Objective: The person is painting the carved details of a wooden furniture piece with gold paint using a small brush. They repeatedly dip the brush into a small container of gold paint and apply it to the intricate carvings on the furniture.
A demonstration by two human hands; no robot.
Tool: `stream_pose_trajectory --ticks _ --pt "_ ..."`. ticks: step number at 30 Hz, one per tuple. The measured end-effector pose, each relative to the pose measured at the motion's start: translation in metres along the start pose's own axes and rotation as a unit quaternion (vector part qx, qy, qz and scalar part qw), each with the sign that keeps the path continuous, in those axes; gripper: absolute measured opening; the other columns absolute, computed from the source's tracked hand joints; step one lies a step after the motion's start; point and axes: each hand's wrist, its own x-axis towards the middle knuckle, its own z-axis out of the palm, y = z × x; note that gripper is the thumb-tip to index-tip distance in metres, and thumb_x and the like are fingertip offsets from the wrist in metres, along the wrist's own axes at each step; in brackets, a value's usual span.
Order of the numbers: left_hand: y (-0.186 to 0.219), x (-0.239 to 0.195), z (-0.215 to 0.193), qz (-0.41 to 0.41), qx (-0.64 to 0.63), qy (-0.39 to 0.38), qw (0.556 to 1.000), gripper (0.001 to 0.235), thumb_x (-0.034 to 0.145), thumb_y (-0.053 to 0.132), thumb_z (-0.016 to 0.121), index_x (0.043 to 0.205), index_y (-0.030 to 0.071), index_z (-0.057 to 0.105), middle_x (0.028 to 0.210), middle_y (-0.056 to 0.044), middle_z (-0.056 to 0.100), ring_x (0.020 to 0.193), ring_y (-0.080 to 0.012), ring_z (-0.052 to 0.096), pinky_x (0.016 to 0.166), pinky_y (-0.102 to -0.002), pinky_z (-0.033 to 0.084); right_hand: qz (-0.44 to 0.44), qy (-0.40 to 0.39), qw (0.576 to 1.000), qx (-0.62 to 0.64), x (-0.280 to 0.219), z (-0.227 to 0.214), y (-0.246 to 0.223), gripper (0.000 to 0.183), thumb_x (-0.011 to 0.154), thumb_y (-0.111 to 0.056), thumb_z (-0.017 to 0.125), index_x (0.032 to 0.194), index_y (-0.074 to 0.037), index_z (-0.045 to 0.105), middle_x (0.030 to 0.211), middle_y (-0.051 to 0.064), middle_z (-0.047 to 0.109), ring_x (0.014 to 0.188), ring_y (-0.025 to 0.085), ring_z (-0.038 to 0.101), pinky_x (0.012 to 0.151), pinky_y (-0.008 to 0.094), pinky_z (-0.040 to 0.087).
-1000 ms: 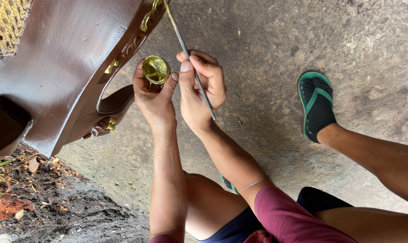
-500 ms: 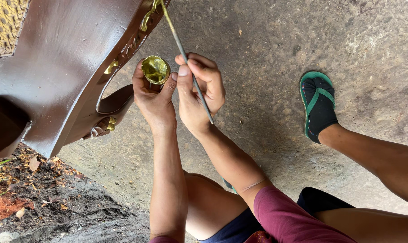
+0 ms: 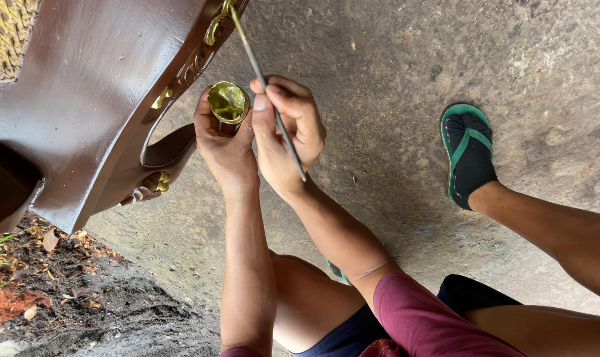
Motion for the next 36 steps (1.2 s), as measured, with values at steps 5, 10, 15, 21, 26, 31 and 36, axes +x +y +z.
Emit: stream_pose_trajectory --ticks 5,10,15,21,26,31,36 --pt "0.003 -0.002 -0.001 -0.004 0.016 -0.008 1.0 0.066 0.089 -0.008 0.083 0.145 -0.007 0.047 0.132 -0.015 0.065 0.119 -0.0196 0.067 0.104 -0.031 0.06 0.019 0.019 0.999 0.036 0.0 -0.003 0.002 0.017 0.109 0.007 0.061 0.123 -0.002 0.057 0.127 0.014 0.066 0.113 0.019 0.072 0.092 0.026 0.066" --pt "0.005 -0.002 -0.001 0.001 0.025 -0.005 1.0 0.066 0.089 -0.007 0.082 0.145 -0.007 0.047 0.132 -0.015 0.066 0.119 -0.0198 0.068 0.104 -0.032 0.06 -0.02 -0.006 1.0 0.009 0.004 -0.001 0.004 0.014 0.11 0.007 0.06 0.121 -0.001 0.057 0.123 0.014 0.067 0.113 0.02 0.072 0.092 0.027 0.066" --pt "0.003 -0.002 -0.002 -0.002 0.037 -0.004 0.999 0.065 0.089 -0.008 0.082 0.144 -0.007 0.047 0.13 -0.015 0.067 0.118 -0.0201 0.068 0.102 -0.031 0.061 0.026 0.005 0.999 0.02 -0.004 -0.003 -0.003 0.017 0.109 0.007 0.06 0.123 -0.002 0.056 0.126 0.014 0.065 0.112 0.017 0.071 0.09 0.025 0.066" --pt "0.004 0.0 -0.001 0.001 0.002 -0.007 1.0 0.067 0.089 -0.004 0.083 0.145 -0.007 0.047 0.132 -0.015 0.066 0.121 -0.0205 0.067 0.106 -0.032 0.059 -0.012 -0.03 0.999 0.009 -0.002 -0.008 0.0 0.018 0.107 0.009 0.062 0.121 -0.001 0.058 0.124 0.016 0.068 0.105 0.02 0.073 0.086 0.027 0.066" --pt "0.002 0.004 -0.006 -0.004 0.076 -0.025 0.997 0.071 0.086 -0.001 0.087 0.145 -0.006 0.048 0.129 -0.016 0.068 0.121 -0.0228 0.068 0.106 -0.034 0.061 0.015 -0.09 0.992 -0.081 0.0 -0.061 -0.023 0.017 0.105 0.009 0.064 0.12 0.002 0.061 0.122 0.019 0.069 0.1 0.019 0.074 0.078 0.024 0.063" --pt "-0.008 0.006 0.001 0.019 -0.002 -0.061 0.998 0.072 0.086 -0.003 0.085 0.148 0.0 0.049 0.138 -0.014 0.064 0.124 -0.0225 0.067 0.108 -0.035 0.061 -0.031 -0.223 0.954 -0.2 0.03 -0.107 -0.046 0.015 0.103 0.008 0.067 0.115 0.003 0.062 0.116 0.018 0.07 0.096 0.021 0.075 0.081 0.028 0.064" --pt "-0.016 0.007 0.005 0.059 0.099 -0.068 0.991 0.071 0.086 -0.002 0.088 0.147 0.011 0.055 0.14 -0.008 0.066 0.123 -0.0182 0.07 0.102 -0.031 0.066 -0.073 -0.339 0.896 -0.276 0.045 -0.103 -0.056 0.015 0.101 0.005 0.073 0.112 0.001 0.063 0.112 0.016 0.073 0.097 0.022 0.077 0.08 0.028 0.065"
